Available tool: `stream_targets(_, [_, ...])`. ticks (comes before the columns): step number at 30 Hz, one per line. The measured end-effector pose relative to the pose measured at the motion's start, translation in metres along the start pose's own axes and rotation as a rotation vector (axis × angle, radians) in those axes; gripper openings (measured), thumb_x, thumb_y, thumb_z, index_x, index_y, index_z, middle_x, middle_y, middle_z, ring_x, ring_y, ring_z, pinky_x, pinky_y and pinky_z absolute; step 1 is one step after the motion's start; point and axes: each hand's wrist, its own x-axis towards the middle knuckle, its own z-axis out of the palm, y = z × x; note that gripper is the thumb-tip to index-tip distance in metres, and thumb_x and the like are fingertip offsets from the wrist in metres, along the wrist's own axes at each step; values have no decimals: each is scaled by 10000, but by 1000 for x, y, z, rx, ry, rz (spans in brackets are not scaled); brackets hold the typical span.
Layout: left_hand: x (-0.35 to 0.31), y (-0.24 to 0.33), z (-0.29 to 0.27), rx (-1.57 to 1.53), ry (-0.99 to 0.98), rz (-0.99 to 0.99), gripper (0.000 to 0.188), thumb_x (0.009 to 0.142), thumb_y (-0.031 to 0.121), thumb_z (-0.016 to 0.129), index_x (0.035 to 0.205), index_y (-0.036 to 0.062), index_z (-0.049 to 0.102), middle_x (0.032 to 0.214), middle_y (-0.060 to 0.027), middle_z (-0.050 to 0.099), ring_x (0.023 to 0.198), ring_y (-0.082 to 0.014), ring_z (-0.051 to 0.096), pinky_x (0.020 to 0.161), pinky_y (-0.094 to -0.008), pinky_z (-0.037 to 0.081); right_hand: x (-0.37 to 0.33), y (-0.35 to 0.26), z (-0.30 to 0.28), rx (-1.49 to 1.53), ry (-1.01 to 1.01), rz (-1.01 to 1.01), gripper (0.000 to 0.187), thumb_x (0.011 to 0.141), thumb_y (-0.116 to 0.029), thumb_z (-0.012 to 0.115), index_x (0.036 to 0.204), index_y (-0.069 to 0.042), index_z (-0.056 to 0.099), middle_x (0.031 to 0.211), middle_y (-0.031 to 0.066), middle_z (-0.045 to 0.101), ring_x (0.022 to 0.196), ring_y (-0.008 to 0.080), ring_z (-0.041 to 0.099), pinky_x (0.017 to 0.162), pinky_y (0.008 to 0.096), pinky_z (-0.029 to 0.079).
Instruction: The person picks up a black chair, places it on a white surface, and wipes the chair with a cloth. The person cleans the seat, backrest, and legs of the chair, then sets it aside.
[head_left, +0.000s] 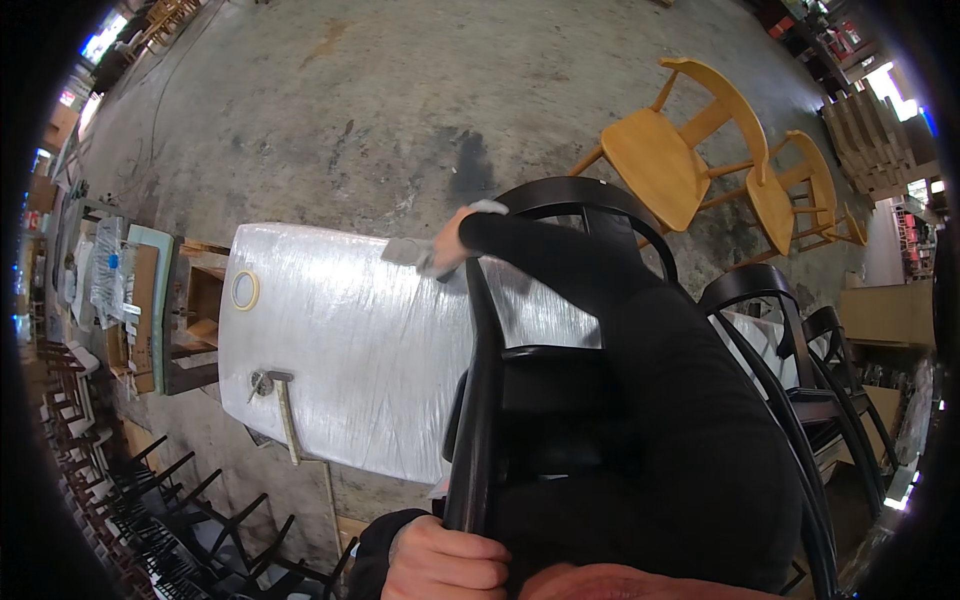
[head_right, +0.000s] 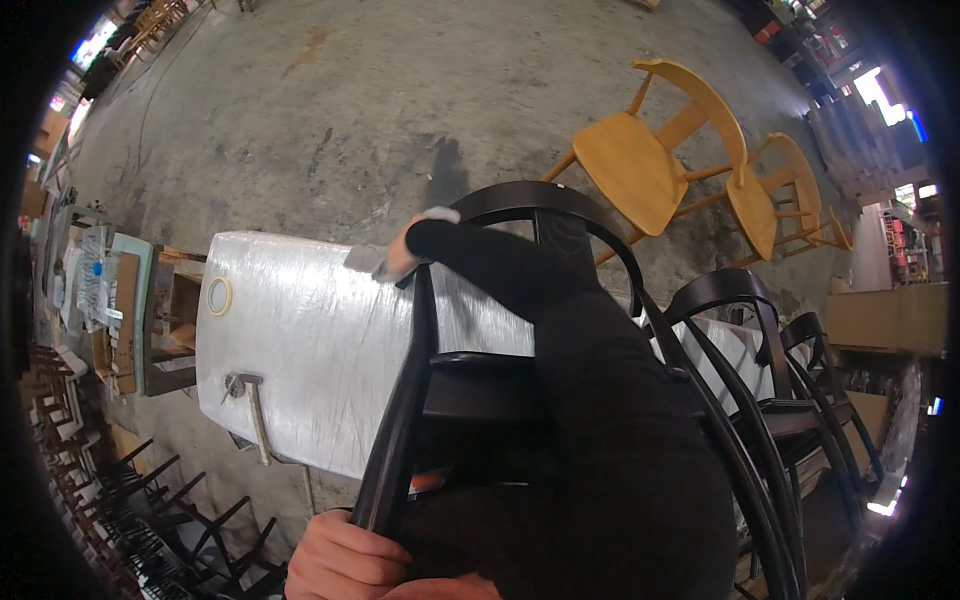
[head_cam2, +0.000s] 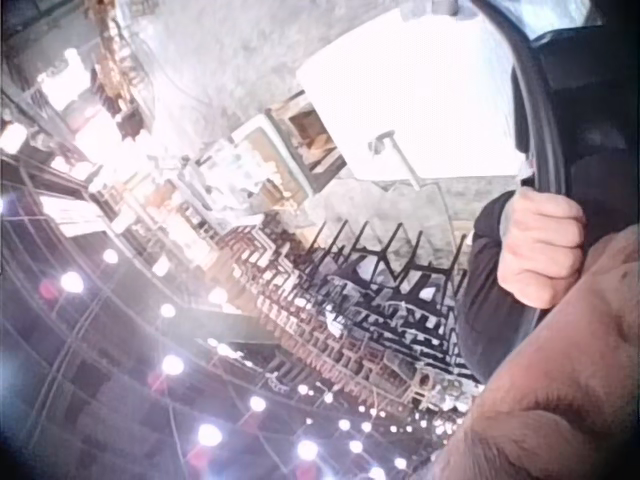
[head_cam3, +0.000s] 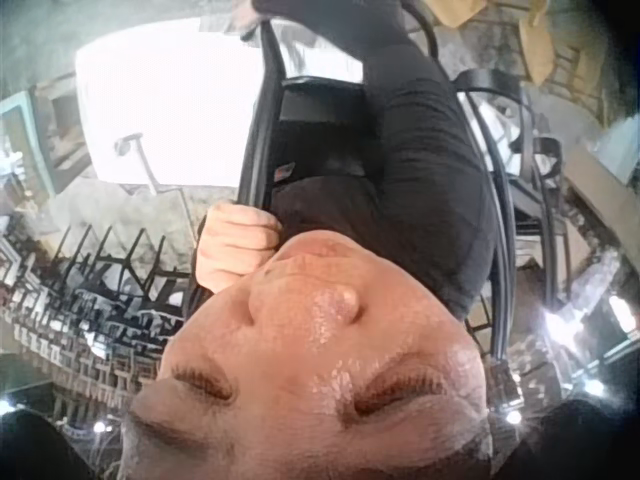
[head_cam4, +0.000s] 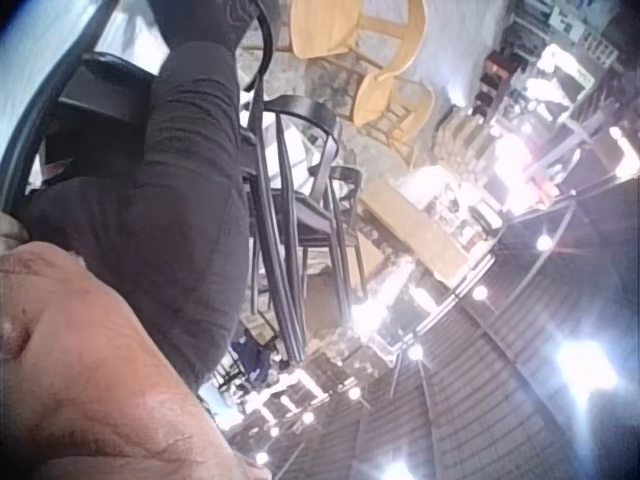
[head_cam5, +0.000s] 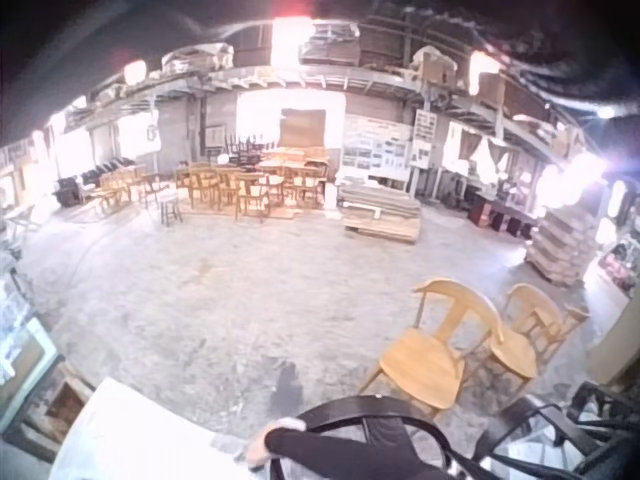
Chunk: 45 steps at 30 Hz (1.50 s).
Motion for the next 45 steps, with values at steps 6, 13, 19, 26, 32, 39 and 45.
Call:
stream_targets(6, [1,1,-1,22,-73,-4,230,852,65,540,637,35,465,620,-162,589,473,-253,555,524,-389,526,-3,-12,2,40,74,-158,624,847,-527,483,1158,-25,683,1120,200,686,1041,349,652,889,424,489])
stream_targets(13, [10,6,-6,18,-295,-79,131,810,84,615,779,-37,576,665,-174,622,539,-285,611,593,-430,554,-53,132,22,254,439,181,643,865,-514,466,1185,11,655,1227,218,640,1174,373,589,976,451,453])
stream_targets(19, [9,22,-4,177,-389,-192,217,800,176,752,791,18,604,681,-102,647,602,-233,660,627,-389,575,-107,281,148,379,620,500,622,952,-522,381,1206,-17,641,1260,232,614,1178,372,579,995,446,437])
stream_targets(26, [-5,23,10,257,-204,-65,109,735,65,675,779,16,589,644,-101,628,576,-228,641,610,-372,566,-199,250,186,501,431,699,556,898,-458,477,1119,11,680,1152,246,663,1069,381,642,915,449,497])
stream_targets(32, [-21,27,26,358,-22,-225,130,750,102,676,789,-1,606,708,-136,648,678,-265,633,763,-440,515,-236,139,43,680,1175,529,475,844,-378,591,1059,36,681,1079,261,678,1000,381,665,878,426,518])
stream_targets(39, [-25,45,33,399,49,-397,242,802,203,745,835,-4,623,863,-135,652,878,-257,634,885,-415,483,-312,-39,-14,1714,1594,-893,340,965,-270,488,992,25,655,924,131,680,767,252,648,711,372,516])
stream_targets(45, [-47,64,36,805,162,-629,330,836,218,752,1053,-5,641,1011,-117,696,1011,-211,654,912,-359,505,-417,-141,75,1842,1226,-1457,507,1006,-444,384,1224,-16,546,1079,179,648,821,315,679,726,440,573])
